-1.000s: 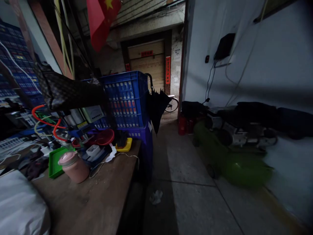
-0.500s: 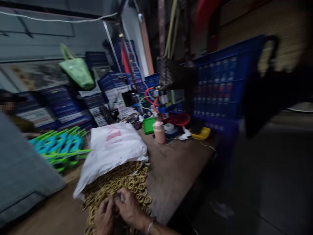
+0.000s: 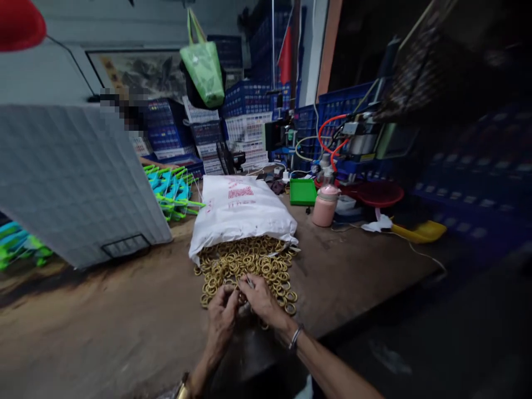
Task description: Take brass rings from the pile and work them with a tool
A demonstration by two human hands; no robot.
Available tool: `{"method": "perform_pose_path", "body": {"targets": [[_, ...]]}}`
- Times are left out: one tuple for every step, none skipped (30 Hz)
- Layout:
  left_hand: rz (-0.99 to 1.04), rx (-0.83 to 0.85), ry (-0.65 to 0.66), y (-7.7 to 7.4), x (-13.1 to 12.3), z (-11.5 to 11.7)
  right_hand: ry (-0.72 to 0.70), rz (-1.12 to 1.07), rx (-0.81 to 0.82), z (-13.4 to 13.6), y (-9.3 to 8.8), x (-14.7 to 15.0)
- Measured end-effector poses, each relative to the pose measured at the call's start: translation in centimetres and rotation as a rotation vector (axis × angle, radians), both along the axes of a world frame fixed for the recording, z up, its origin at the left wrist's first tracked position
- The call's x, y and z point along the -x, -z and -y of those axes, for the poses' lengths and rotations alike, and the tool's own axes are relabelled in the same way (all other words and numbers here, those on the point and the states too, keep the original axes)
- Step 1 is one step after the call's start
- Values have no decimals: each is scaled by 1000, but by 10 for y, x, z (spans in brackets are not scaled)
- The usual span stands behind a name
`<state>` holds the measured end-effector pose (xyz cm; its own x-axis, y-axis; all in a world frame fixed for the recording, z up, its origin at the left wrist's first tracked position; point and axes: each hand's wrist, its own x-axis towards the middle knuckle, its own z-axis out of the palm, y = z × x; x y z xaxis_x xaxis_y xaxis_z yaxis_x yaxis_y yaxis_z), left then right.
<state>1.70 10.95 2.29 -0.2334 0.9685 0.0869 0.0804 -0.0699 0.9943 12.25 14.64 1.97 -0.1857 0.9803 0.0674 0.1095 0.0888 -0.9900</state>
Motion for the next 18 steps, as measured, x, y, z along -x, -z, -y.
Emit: {"method": "perform_pose_path", "body": {"targets": [[46,41,27,0,2,3,-7,-13,25,3,-3,1],[105,79,58,0,4,7,-19,-28,61,6,-7,2],[180,117,94,-1,6,10,-36,-43,100,8,-10,3],[263,153,128,-2,8,14,-53,-63,137,11,-13,4],[347,182,155,-4,10,17,-75,-93,173,14,-15,5],[421,199,172,-6,12,20,-99,-131,209,16,-17,6],[483,209,188,-8,13,24,-123,-175,246,18,-18,7],[531,209,199,-10,14,26,-150,-213,279,19,-19,8],[562,205,206,-12,15,28,-176,-239,304,20,-19,8],[578,202,206,-13,16,30,-198,-243,314,21,-20,8],[575,201,200,-14,17,32,-213,-226,301,21,-20,8],[554,205,188,-14,17,33,-221,-193,266,21,-20,8],[518,208,172,-14,17,33,-226,-152,212,21,-20,7],[471,211,157,-14,17,34,-230,-111,146,22,-20,6],[418,212,142,-14,17,34,-232,-73,84,22,-20,6],[367,212,126,-14,16,35,-238,-41,34,23,-20,5],[325,212,111,-14,16,35,-244,-16,0,23,-21,4],[293,214,99,-14,15,36,-245,3,-18,24,-20,4]]}}
